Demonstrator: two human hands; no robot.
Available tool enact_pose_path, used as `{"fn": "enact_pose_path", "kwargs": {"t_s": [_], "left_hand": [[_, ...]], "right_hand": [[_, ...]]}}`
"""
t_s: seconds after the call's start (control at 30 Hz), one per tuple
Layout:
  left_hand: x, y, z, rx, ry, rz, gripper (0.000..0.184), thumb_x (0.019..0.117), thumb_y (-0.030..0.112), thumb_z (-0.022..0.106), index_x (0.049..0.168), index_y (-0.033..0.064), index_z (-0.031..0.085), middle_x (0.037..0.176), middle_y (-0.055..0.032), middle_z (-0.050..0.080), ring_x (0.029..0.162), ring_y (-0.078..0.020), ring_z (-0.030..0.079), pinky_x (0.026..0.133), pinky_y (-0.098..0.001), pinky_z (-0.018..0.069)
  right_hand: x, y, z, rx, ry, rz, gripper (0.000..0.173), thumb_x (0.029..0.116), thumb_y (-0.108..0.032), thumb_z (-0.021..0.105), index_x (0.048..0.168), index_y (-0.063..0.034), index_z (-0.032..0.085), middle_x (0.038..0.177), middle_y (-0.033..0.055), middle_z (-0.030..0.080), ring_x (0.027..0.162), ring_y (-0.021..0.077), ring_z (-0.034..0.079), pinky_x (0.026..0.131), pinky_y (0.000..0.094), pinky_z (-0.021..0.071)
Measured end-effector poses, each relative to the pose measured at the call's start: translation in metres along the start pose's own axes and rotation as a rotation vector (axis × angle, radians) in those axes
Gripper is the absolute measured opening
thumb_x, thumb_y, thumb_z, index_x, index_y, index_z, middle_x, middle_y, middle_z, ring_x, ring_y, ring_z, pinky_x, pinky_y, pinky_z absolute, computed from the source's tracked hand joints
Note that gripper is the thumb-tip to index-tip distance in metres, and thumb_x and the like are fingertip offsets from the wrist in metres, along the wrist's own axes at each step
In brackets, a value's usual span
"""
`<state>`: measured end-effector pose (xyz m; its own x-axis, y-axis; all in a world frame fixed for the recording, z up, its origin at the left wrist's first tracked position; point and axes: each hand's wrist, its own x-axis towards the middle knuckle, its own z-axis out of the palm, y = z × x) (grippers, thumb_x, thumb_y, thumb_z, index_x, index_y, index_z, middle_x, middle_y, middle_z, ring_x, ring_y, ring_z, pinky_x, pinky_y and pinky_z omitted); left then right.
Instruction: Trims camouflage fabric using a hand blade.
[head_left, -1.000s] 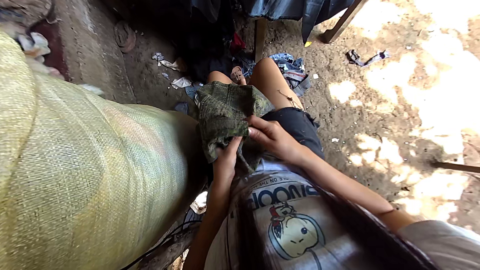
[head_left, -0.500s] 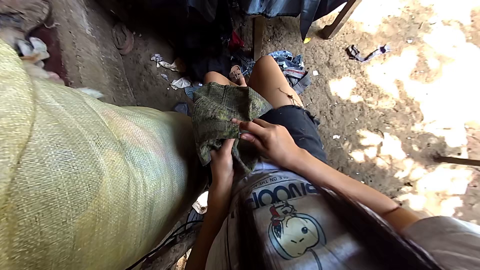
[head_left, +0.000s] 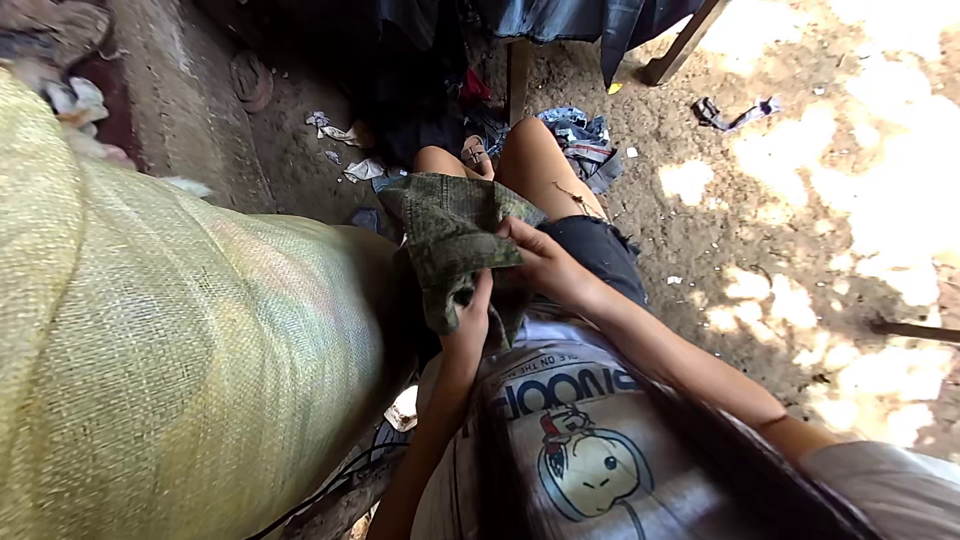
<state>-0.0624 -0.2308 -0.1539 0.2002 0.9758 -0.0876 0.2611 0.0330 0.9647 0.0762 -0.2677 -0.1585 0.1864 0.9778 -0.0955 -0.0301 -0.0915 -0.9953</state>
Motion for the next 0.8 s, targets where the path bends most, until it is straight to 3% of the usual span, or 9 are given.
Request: {"fn": "enact_pose_path", "kwargs": {"t_s": [0.1,0.23,0.33,0.43,0.5,0.6,0.7,0.77,0.8], "left_hand": [[0.004,-0.003,0.001,0.049,-0.005,-0.017,0.019,0.0873,0.007,0.076,0.103,-0.0025,0.07,0.085,0.0029,0.068,0.081,0.0077,0.061,0.078,-0.0147,0.0512],[0.01,-0.001,0.001,0.049,-0.054,-0.107,0.021,0.0898,0.007,0.075,0.108,-0.0008,0.069,0.09,0.0024,0.069,0.085,0.006,0.062,0.081,-0.0162,0.0511],[0.014,0.007,-0.002,0.018,-0.082,-0.24,0.026,0.0906,0.006,0.075,0.114,-0.0006,0.067,0.098,-0.0005,0.069,0.091,0.0024,0.062,0.085,-0.0201,0.0514],[0.013,0.013,-0.003,-0.163,-0.027,-0.306,0.023,0.0909,-0.001,0.07,0.113,0.0033,0.063,0.092,0.0048,0.068,0.088,0.0037,0.064,0.08,-0.0177,0.0542],[0.014,0.015,-0.006,-0.261,0.009,-0.334,0.024,0.0912,-0.003,0.067,0.113,0.0055,0.061,0.092,0.0054,0.068,0.088,0.0025,0.065,0.08,-0.0181,0.0551],[0.016,0.012,-0.013,-0.317,-0.001,-0.379,0.026,0.092,-0.003,0.065,0.114,0.0082,0.058,0.094,0.0063,0.068,0.09,0.0027,0.065,0.083,-0.018,0.0555],[0.022,-0.029,-0.016,-0.414,-0.04,-0.395,0.032,0.0883,0.0,0.072,0.119,0.0021,0.061,0.096,-0.0068,0.07,0.088,-0.0104,0.068,0.08,-0.0284,0.0584],[0.019,-0.014,-0.02,-0.387,-0.041,-0.426,0.03,0.0909,-0.002,0.068,0.119,0.004,0.06,0.096,-0.0044,0.069,0.087,-0.0076,0.067,0.079,-0.0252,0.0577],[0.016,0.005,-0.021,-0.338,-0.037,-0.443,0.026,0.0936,-0.003,0.063,0.117,0.0074,0.057,0.095,0.001,0.066,0.087,-0.0018,0.066,0.079,-0.02,0.0564]], "right_hand": [[0.002,-0.002,-0.006,0.326,-0.063,0.192,0.014,0.1054,-0.018,0.044,0.094,-0.0193,0.051,0.058,-0.007,0.043,0.043,-0.001,0.034,0.041,0.0149,0.0275],[0.001,-0.003,-0.007,0.359,-0.052,0.241,0.015,0.1056,-0.02,0.043,0.092,-0.02,0.051,0.058,-0.007,0.042,0.042,-0.0016,0.032,0.04,0.0141,0.0252],[0.0,0.002,-0.003,0.052,0.042,0.029,0.012,0.1038,-0.013,0.045,0.098,-0.012,0.055,0.065,-0.0047,0.048,0.052,0.0007,0.042,0.049,0.0178,0.0348],[-0.003,0.002,0.0,-0.464,0.089,-0.194,0.024,0.1018,-0.023,0.054,0.114,-0.0043,0.063,0.079,0.005,0.063,0.066,0.0151,0.061,0.058,0.0369,0.0515],[-0.007,0.001,0.003,-0.672,0.11,-0.276,0.04,0.1023,-0.036,0.056,0.127,-0.0044,0.064,0.084,0.0094,0.067,0.062,0.0227,0.063,0.053,0.0433,0.0521],[-0.01,0.002,0.004,-0.784,0.128,-0.348,0.045,0.1024,-0.039,0.055,0.135,-0.0086,0.064,0.09,0.0102,0.069,0.06,0.0235,0.063,0.049,0.0418,0.0508],[-0.013,0.004,0.002,-0.8,0.131,-0.381,0.045,0.1036,-0.04,0.053,0.137,-0.0126,0.064,0.087,0.0081,0.066,0.06,0.0213,0.062,0.048,0.0391,0.0498],[-0.016,0.005,0.001,-0.804,0.142,-0.396,0.044,0.1036,-0.04,0.052,0.137,-0.0141,0.065,0.081,0.0069,0.063,0.057,0.0199,0.059,0.046,0.037,0.0471],[-0.017,0.005,0.001,-0.802,0.148,-0.402,0.044,0.1034,-0.039,0.052,0.137,-0.0148,0.065,0.079,0.0067,0.061,0.055,0.0194,0.057,0.045,0.0361,0.0454]]}}
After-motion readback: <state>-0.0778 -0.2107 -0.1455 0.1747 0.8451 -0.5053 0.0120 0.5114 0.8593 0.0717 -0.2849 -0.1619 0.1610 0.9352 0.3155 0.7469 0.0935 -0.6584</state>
